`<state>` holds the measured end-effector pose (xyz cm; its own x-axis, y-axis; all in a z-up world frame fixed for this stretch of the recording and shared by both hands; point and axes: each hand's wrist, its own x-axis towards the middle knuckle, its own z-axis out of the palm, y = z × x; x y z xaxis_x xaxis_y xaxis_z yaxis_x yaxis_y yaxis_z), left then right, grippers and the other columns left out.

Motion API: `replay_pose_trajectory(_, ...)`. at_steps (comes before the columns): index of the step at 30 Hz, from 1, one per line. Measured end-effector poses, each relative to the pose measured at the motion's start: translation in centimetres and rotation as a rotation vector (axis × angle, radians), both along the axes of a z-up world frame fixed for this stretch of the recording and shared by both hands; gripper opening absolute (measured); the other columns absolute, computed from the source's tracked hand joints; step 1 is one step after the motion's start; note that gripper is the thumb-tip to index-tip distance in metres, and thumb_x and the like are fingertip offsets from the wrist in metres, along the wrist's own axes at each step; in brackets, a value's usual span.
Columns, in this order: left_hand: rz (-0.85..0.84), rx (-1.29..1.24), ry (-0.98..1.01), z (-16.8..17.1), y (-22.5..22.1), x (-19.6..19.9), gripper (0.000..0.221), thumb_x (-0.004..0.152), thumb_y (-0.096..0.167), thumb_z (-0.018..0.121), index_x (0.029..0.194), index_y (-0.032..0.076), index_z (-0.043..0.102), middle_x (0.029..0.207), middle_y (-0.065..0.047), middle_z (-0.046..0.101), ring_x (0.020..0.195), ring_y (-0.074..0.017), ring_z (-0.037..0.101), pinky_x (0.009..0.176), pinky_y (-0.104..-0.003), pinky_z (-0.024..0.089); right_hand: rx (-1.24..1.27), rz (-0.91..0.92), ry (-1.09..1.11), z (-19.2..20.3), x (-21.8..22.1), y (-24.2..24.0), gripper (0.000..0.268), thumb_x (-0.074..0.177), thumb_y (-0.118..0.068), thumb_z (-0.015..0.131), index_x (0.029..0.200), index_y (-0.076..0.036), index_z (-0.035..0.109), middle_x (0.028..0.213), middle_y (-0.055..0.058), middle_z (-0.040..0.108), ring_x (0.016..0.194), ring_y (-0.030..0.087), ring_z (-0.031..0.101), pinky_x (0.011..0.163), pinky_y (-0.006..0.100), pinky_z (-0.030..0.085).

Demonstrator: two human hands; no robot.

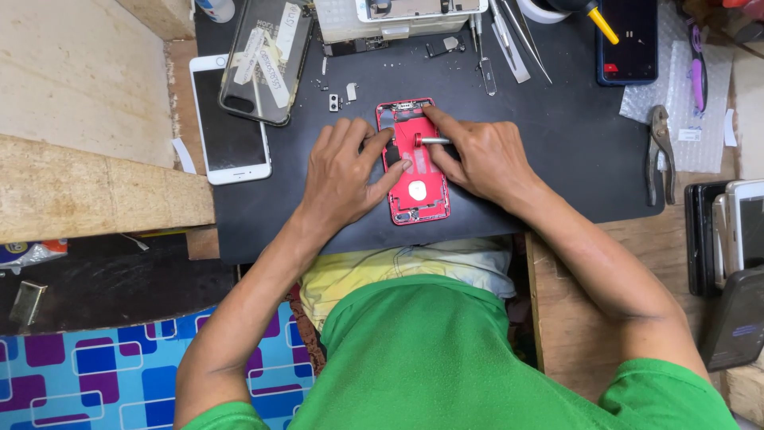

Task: The person is reinstalling internal components into a mobile phone chassis and securing them with small screws using a precision screwdriver.

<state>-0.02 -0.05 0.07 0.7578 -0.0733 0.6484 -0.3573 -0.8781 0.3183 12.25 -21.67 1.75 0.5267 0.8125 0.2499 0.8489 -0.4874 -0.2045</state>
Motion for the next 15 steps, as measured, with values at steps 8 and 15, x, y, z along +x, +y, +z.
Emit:
replay_pose_trajectory(8,-0.012,0.030,0.019,0.36,0.09,-0.07,0.041,0.094,0.038,0.075,0.110,0.000,0.074,0.086,-0.008,0.049,0.079,-0.0284,0.051,0.070,-0.041,0.041,-0.066,-0.049,-0.020,0.71,-0.27,0.68,0.041,0.098,-0.037,0.060,0.135,-0.020,0.065,0.069,0.007,0.071,0.063,0.034,0.073,0.060,0.047,0.056)
replay_pose_trajectory(15,-0.010,0.065,0.009,-0.57,0.14,0.12,0.039,0.092,0.034,0.076,0.113,0.001,0.074,0.087,-0.006,0.047,0.079,-0.0274,0.051,0.071,-0.041,0.041,-0.043,-0.050,-0.004,0.89,-0.14,1.02,0.038,0.098,-0.036,0.060,0.132,-0.020,0.065,0.069,0.008,0.072,0.065,0.036,0.073,0.059,0.048,0.056)
